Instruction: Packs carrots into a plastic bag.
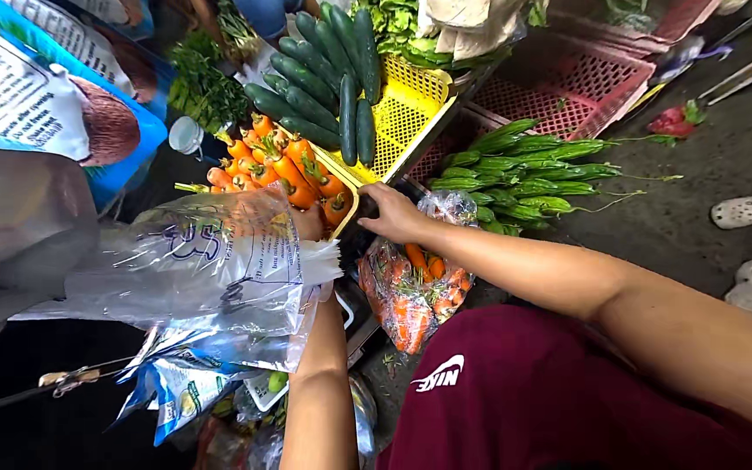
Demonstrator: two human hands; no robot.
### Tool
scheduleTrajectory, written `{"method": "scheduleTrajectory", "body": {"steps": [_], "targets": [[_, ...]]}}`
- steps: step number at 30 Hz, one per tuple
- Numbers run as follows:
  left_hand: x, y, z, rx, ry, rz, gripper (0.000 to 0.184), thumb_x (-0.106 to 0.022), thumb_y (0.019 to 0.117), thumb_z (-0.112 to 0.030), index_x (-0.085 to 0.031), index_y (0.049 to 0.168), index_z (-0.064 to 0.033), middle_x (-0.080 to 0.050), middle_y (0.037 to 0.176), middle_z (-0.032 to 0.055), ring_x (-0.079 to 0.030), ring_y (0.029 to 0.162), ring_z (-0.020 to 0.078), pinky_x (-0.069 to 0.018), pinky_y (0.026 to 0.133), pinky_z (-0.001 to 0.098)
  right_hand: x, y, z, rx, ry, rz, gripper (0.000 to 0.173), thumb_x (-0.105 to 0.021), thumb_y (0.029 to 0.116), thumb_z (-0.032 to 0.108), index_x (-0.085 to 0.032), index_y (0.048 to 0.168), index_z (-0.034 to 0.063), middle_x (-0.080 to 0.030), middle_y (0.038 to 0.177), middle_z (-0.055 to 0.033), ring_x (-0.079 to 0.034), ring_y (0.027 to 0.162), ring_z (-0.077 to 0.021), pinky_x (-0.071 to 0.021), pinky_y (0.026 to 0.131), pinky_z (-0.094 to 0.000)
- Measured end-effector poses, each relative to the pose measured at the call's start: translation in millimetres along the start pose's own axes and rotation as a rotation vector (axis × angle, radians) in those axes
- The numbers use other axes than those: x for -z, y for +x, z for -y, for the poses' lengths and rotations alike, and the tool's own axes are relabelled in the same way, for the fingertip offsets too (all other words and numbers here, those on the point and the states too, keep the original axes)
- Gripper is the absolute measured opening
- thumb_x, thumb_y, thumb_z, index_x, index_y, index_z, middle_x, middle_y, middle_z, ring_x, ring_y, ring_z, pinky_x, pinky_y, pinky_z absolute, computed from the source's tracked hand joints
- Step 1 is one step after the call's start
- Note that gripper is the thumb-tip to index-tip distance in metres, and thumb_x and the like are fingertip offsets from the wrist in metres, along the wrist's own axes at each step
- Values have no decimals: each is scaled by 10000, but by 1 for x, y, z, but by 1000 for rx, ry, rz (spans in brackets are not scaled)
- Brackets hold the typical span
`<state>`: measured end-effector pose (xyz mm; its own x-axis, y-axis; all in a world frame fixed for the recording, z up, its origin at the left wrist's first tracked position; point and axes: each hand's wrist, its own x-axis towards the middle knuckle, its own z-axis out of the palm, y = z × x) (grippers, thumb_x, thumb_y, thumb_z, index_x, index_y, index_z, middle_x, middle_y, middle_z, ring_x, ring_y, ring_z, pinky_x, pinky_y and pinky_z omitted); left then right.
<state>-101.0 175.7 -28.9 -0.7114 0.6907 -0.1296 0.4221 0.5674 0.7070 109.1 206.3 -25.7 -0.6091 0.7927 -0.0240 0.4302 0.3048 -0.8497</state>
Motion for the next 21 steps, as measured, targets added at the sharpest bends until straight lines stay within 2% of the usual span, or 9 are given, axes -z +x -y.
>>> {"method": "scheduleTrajectory", "body": {"steps": [2, 5, 7, 9, 12, 14, 16, 19, 21], "targets": [[-6, 16, 5, -67, 58, -33, 753, -772, 916, -156, -370, 1532, 4, -572, 1419, 248, -571, 1324, 356, -456, 1126, 525, 12, -23, -12, -5, 11, 78, 518, -772, 918, 301, -605, 1370, 111, -615, 1353, -118, -631, 1185, -298, -531, 1001, -550], [-19, 40, 15, -97, 207, -64, 690, -805, 865, -237, -462, 1422, -18, -654, 1287, 221, -649, 1204, 362, -515, 1032, 574, 46, -58, -34, -34, 71, 158, 398, -744, 949, 259, -648, 1312, 126, -650, 1294, -83, -667, 1107, -235, -568, 955, -484], [-22, 45, 23, -95, 240, -82, 709, -828, 841, -275, -481, 1408, -27, -662, 1267, 219, -655, 1186, 368, -521, 1019, 587, 69, -80, -55, -112, 172, 142, 302, -711, 971, 189, -668, 1258, 107, -704, 1194, -76, -704, 1031, -192, -599, 917, -437], [-19, 45, 23, -83, 243, -65, 758, -844, 833, -275, -462, 1438, -26, -641, 1314, 234, -637, 1220, 387, -509, 1039, 595, 91, -98, -74, -224, 256, 74, 222, -660, 1001, 130, -676, 1211, 61, -726, 1097, -110, -723, 931, -204, -611, 857, -433], [-19, 39, 24, -62, 162, -36, 797, -843, 818, -258, -432, 1461, -29, -640, 1307, 225, -642, 1210, 364, -523, 1035, 563, 103, -109, -88, -346, 292, 46, 199, -613, 1023, 123, -670, 1199, 51, -726, 1056, -110, -725, 881, -196, -620, 821, -413], [-18, 40, 23, -40, 103, -33, 805, -841, 819, -248, -419, 1469, -31, -652, 1284, 215, -651, 1189, 351, -531, 1019, 553, 92, -99, -83, -304, 295, 171, 202, -571, 1038, 113, -677, 1197, 47, -728, 1104, -113, -735, 947, -198, -622, 884, -418], [-17, 41, 25, -17, 57, -35, 834, -839, 823, -256, -395, 1491, -33, -650, 1282, 211, -657, 1165, 344, -538, 1001, 539, 60, -84, -82, -226, 210, 410, 220, -552, 1041, 107, -699, 1198, 60, -741, 1111, -109, -734, 981, -205, -604, 920, -448], [-8, 28, 25, -39, 12, -111, 857, -802, 871, -325, -350, 1530, -16, -623, 1351, 210, -651, 1183, 310, -535, 1015, 485, -8, -67, -103, -180, -130, 725, 284, -611, 977, 105, -690, 1249, 77, -721, 1115, -169, -696, 1035, -347, -545, 892, -616], [1, -3, 22, -126, -16, -292, 662, -713, 944, -279, -439, 1473, 9, -652, 1274, 187, -693, 1046, 237, -578, 918, 391, -42, -60, -118, -254, -246, 781, 422, -654, 918, 115, -606, 1330, 39, -670, 1211, -238, -660, 1109, -430, -526, 888, -677]]}}
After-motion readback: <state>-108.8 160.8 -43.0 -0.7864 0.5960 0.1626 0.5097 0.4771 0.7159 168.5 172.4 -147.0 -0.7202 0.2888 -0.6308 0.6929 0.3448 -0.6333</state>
